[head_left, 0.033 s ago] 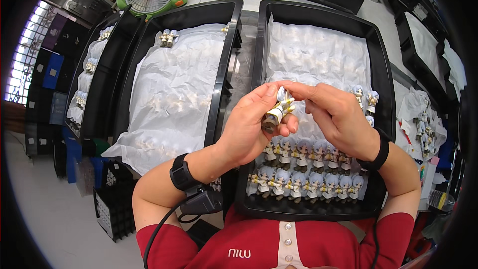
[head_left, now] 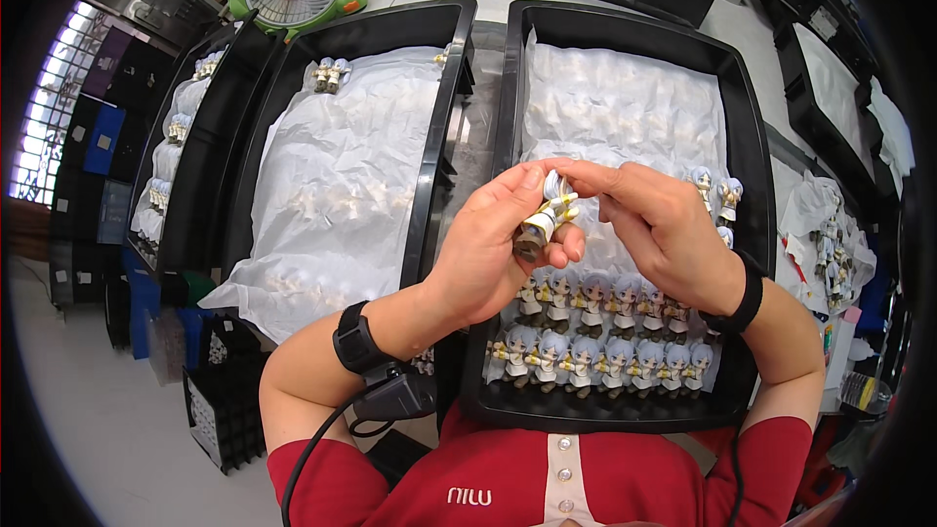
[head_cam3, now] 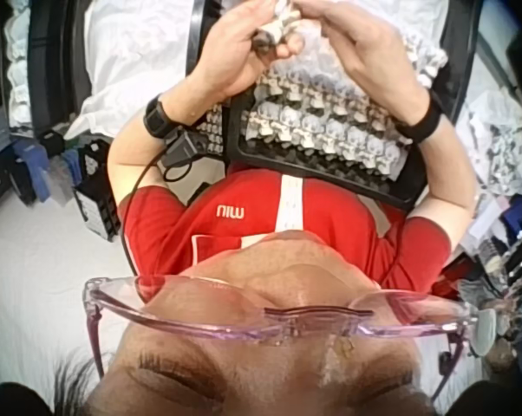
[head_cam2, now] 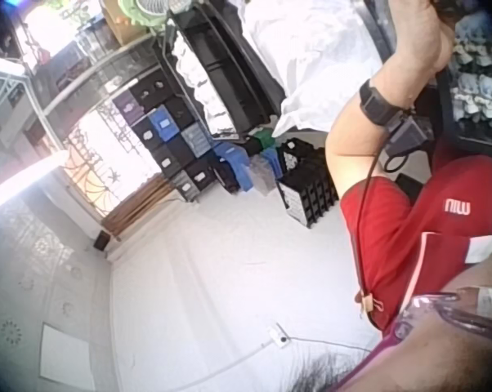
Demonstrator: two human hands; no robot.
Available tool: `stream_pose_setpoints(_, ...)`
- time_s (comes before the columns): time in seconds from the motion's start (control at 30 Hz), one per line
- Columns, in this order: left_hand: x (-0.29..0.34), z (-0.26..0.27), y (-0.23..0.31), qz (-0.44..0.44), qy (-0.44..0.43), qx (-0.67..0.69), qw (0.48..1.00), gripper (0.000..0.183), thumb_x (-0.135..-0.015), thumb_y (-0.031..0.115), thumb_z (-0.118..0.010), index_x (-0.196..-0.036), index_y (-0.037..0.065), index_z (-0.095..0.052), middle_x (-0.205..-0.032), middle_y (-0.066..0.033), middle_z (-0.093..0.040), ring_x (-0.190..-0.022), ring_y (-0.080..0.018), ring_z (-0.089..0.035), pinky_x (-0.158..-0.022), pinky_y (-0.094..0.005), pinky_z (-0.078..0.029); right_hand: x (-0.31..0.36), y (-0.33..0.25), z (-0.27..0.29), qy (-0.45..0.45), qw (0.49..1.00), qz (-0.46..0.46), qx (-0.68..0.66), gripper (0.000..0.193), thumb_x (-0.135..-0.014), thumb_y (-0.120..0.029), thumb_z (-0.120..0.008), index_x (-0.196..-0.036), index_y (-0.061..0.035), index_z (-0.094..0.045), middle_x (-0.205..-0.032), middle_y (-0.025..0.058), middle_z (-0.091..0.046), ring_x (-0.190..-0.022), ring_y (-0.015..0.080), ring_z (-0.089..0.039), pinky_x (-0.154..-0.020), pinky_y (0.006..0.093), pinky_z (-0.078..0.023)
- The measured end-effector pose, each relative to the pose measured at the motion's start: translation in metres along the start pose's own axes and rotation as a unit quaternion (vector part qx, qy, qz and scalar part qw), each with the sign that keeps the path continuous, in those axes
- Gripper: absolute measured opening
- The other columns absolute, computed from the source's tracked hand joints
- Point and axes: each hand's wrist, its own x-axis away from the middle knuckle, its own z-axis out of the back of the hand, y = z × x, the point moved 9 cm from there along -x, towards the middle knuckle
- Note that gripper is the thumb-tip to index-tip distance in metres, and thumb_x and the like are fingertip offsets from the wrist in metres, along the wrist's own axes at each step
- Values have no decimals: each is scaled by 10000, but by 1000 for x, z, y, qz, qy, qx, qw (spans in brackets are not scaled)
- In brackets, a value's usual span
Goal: Assemble small plastic figurines by attaching accessories and placing finished items into protective bags.
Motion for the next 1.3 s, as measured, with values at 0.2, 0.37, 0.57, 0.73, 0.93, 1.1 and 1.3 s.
stream_pose_setpoints(0.2, 0, 0, 2, -23, -11, 2, 1000, 310, -978, 236, -372, -1185, 13, -430, -971, -69, -549, -720, -140, -560, -622, -241, -462, 0, -4, -1, -34, 999, -17, 29, 463, -790, 58, -472, -1208, -124, -548, -756, 121, -582, -682, 270, -589, -617, 342, -477)
stream_pose_setpoints(0.37, 2, -3, 5, -55, 7, -13, 998, 316, -960, 156, -406, -1244, 20, -373, -1009, -73, -532, -825, -157, -542, -733, -276, -447, -2, -4, 7, 21, 1000, -7, -22, 460, -793, 56, -469, -1212, -117, -546, -774, 127, -589, -688, 264, -593, -626, 343, -476)
stream_pose_setpoints(0.57, 7, -2, 10, -120, 3, -161, 980, 350, -940, 97, -442, -1263, 35, -322, -1062, -80, -524, -906, -143, -550, -823, -300, -447, 1, -3, 2, -2, 1000, -9, 1, 469, -789, 61, -477, -1223, -107, -534, -779, 126, -586, -694, 265, -593, -618, 345, -474)
stream_pose_setpoints(0.73, 8, -5, 18, -164, 21, -219, 962, 358, -935, 93, -466, -1257, 34, -322, -1033, -77, -544, -929, -131, -570, -821, -287, -467, 2, -5, 0, 0, 1000, 12, 13, 476, -773, 58, -508, -1224, -94, -530, -755, 120, -571, -679, 268, -585, -601, 345, -468)
stream_pose_setpoints(0.93, 9, -5, 17, -159, 24, -231, 960, 364, -929, 79, -480, -1256, 35, -325, -1026, -77, -552, -932, -121, -569, -825, -277, -469, 2, -6, 0, 0, 1000, 19, 21, 480, -756, 61, -521, -1216, -77, -529, -763, 117, -577, -680, 271, -587, -603, 348, -472)
stream_pose_setpoints(1.1, 8, -4, 17, -163, 25, -241, 956, 378, -923, 74, -499, -1256, 33, -326, -1025, -80, -555, -936, -123, -577, -831, -272, -473, 2, -5, 0, 4, 1000, 7, 17, 425, -787, 51, -511, -1189, -83, -541, -801, 131, -594, -690, 283, -602, -592, 356, -482)
stream_pose_setpoints(1.3, 8, -6, 19, -168, 19, -249, 954, 390, -911, 71, -525, -1249, 23, -337, -1044, -84, -550, -953, -131, -587, -827, -267, -486, 3, -5, 1, 10, 1000, 4, 17, 399, -808, 40, -502, -1184, -87, -543, -806, 135, -592, -677, 289, -607, -583, 362, -485)
